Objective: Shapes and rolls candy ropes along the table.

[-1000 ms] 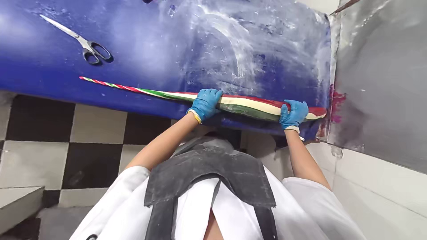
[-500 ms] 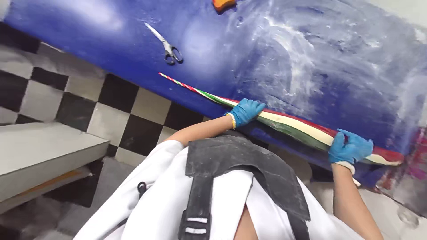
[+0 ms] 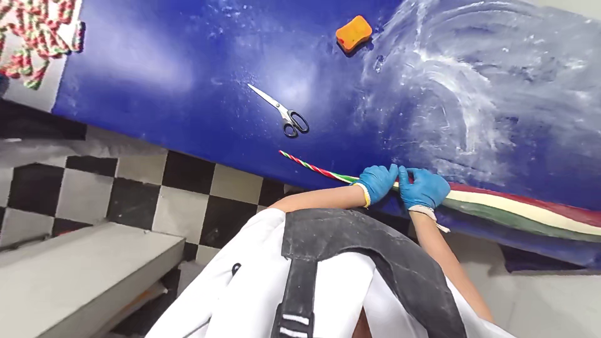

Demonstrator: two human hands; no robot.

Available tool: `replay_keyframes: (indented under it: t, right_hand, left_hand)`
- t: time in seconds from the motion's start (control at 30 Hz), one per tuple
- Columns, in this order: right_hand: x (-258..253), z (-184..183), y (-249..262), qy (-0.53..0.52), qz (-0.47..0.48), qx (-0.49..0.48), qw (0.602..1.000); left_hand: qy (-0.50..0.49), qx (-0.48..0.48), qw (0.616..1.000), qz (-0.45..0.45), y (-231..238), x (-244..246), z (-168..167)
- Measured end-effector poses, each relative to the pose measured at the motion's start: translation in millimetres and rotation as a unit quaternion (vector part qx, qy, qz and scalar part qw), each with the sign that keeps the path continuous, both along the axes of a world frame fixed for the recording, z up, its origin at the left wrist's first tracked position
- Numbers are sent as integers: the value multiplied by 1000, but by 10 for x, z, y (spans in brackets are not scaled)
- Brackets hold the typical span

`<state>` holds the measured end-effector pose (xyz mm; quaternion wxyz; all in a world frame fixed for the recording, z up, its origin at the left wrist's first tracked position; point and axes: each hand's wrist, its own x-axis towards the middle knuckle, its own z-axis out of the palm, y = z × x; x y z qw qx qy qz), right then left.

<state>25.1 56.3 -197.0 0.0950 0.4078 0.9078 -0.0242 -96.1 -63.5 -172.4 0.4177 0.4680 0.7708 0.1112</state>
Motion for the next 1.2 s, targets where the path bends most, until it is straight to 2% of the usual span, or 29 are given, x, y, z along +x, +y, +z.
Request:
replay_keyframes:
  t: [0.13, 0.3, 0.43, 0.6, 0.77, 0.9, 0.97, 1.03, 1.07, 1.1, 1.13, 1.17, 1.2]
  right_hand:
    - [39, -83, -58, 22, 20, 38, 999]
    - [90, -140, -59, 1, 24, 44, 999]
    - [17, -102, -54, -30, 4, 26, 999]
    - [-3, -139, -51, -30, -2, 32, 999]
    - [-37, -133, -63, -25, -10, 43, 999]
    - [-410, 49, -167, -59, -97, -42, 993]
    - [-880, 156, -461, -20, -70, -102, 992]
    - [-1521, 179, -1028, 39, 71, -92, 992]
    - [-1868, 179, -1339, 74, 154, -83, 982]
    - [-2208, 172, -1641, 111, 227, -86, 964]
    - [-2520, 158, -1907, 131, 284, -98, 945]
    - [-2788, 109, -2096, 134, 327, -106, 929]
    - [-2995, 22, -2201, 116, 354, -109, 922]
  left_hand:
    - [-97, -40, 993, -51, -272, -303, 53]
    - [-137, -58, 981, -122, -574, -557, 41]
    - [-179, -72, 969, -155, -926, -864, 206]
    - [-231, -90, 954, -171, -1640, -1428, 589]
    - [-265, -52, 952, -141, -2443, -2157, 625]
    - [-282, -112, 953, 2, -3313, -3032, 448]
    - [-237, -168, 955, 66, -3767, -3359, 317]
    - [-102, -239, 955, 145, -4110, -3538, 297]
    - [5, -256, 946, 200, -4218, -3482, 311]
    - [124, -237, 931, 250, -4256, -3311, 324]
    - [224, -172, 917, 283, -4245, -3069, 282]
    - [279, -90, 912, 286, -4191, -2804, 174]
    - [291, -28, 917, 272, -4087, -2523, 35]
